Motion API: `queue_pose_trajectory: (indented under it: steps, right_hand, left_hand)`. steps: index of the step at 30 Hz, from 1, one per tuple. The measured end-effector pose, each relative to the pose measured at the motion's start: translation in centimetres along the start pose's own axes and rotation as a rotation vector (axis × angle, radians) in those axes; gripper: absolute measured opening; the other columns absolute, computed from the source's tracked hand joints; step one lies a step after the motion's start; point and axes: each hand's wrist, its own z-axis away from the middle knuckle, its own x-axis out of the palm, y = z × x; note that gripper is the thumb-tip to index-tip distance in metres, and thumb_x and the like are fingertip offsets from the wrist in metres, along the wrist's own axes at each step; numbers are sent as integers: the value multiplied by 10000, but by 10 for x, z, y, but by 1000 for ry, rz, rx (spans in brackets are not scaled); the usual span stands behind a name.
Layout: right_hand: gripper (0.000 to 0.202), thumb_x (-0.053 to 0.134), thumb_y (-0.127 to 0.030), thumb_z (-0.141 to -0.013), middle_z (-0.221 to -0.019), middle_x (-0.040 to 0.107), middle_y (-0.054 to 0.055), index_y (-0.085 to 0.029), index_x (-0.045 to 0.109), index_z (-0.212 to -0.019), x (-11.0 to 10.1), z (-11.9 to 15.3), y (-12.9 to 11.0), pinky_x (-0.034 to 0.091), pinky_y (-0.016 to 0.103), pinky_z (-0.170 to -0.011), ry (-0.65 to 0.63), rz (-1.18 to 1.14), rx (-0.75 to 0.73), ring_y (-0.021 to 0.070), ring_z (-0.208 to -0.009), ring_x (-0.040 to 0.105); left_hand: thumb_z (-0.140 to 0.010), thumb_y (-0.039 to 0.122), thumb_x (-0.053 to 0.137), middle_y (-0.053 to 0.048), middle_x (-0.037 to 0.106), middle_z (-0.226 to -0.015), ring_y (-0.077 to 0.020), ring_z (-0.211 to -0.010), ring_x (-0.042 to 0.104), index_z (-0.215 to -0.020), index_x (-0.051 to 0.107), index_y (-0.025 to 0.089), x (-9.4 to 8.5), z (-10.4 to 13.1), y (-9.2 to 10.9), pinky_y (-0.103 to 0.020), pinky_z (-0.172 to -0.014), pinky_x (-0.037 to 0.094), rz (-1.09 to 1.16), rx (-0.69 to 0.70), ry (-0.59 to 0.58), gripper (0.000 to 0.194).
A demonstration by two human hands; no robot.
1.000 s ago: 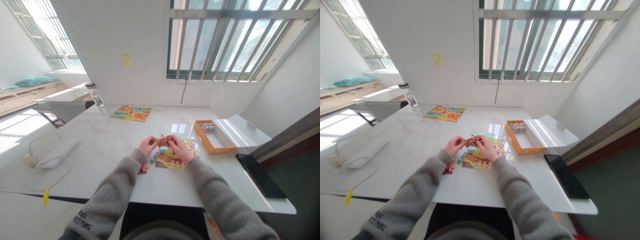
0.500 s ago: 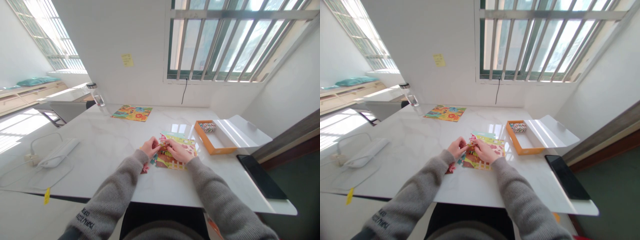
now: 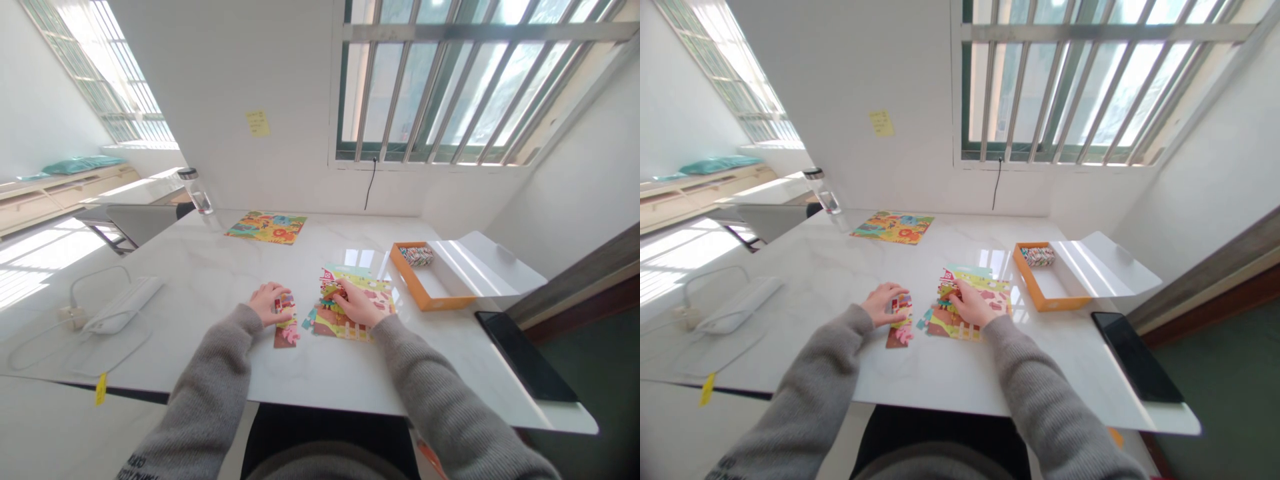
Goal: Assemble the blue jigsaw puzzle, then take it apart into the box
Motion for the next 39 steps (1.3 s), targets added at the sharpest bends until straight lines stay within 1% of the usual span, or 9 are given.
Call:
queue_pose_trajectory:
  steps: [3, 9, 14, 16, 21, 24, 29, 34, 39]
  right_hand:
    - [190, 469, -232, -920, -1004, 648, 82, -167, 552, -1078, 1, 0, 0, 452, 350, -879, -2, -3, 0, 212, -908, 597]
    - [204, 476, -239, -925, -1019, 648, 85, -168, 552, -1100, 3, -1, 6, 453, 345, -871, 5, 17, -19, 216, -923, 598]
    - [232, 490, -236, -920, -1018, 653, 89, -163, 552, -1131, 2, 0, 4, 457, 352, -884, 0, 10, -16, 216, -921, 600]
    - [235, 492, -236, -919, -1026, 655, 91, -162, 554, -1133, 2, 0, 2, 459, 357, -895, 1, -1, -13, 216, -925, 601]
    - [234, 479, -228, -923, -1053, 653, 99, -162, 553, -1134, 2, 0, 2, 461, 366, -912, -1, -30, -14, 220, -958, 607]
    - [240, 477, -221, -921, -1065, 651, 102, -163, 546, -1143, 2, 0, 2, 467, 367, -908, 5, -37, -19, 219, -971, 607]
    - [219, 480, -226, -915, -1024, 655, 83, -172, 549, -1116, 0, -1, 1, 475, 371, -894, 13, -44, -8, 212, -925, 609]
    - [182, 489, -257, -922, -1007, 653, 70, -187, 549, -1079, 2, -1, 3, 479, 374, -883, 40, -39, 6, 207, -914, 602]
    - [198, 496, -266, -923, -1020, 649, 63, -197, 539, -1103, 2, -1, 0, 476, 359, -885, 84, -96, 23, 198, -929, 603]
  left_hand:
    - [-623, 535, 775, -99, 537, -1257, -331, -1172, 492, -1275, 597, 246, -1, 15, 2, -462, -1025, 366, -70, -32, -42, 735]
    - [-681, 482, 754, -67, 577, -1120, -304, -1101, 508, -1239, 614, 264, -6, 15, 12, -444, -998, 366, -59, -7, -109, 615]
    - [-680, 437, 763, -62, 576, -1115, -295, -1093, 515, -1215, 623, 269, -6, 16, 10, -438, -996, 360, -46, 14, -99, 578]
    - [-653, 435, 782, -70, 559, -1153, -299, -1108, 510, -1180, 635, 260, -7, 18, 6, -443, -1005, 358, -36, 20, -88, 574]
    - [-648, 404, 778, -70, 566, -1159, -292, -1102, 518, -1005, 648, 227, -8, 21, 1, -452, -1006, 371, 3, 29, -77, 419]
    - [-621, 397, 794, -67, 605, -1101, -279, -1047, 551, -964, 610, 212, -6, 20, 0, -439, -967, 406, 45, 35, -40, 431]
    - [-704, 417, 737, -15, 653, -846, -211, -813, 632, -886, 537, 210, -4, 13, -2, -380, -832, 485, 337, -17, -40, 340]
    - [-705, 469, 772, 22, 604, -738, -153, -677, 596, -817, 528, 202, -8, 8, -4, -310, -696, 505, 614, -81, 157, 379]
    - [-698, 479, 815, 14, 627, -793, -162, -749, 667, -848, 479, 196, -8, 4, 15, -289, -690, 541, 963, -84, 241, 464]
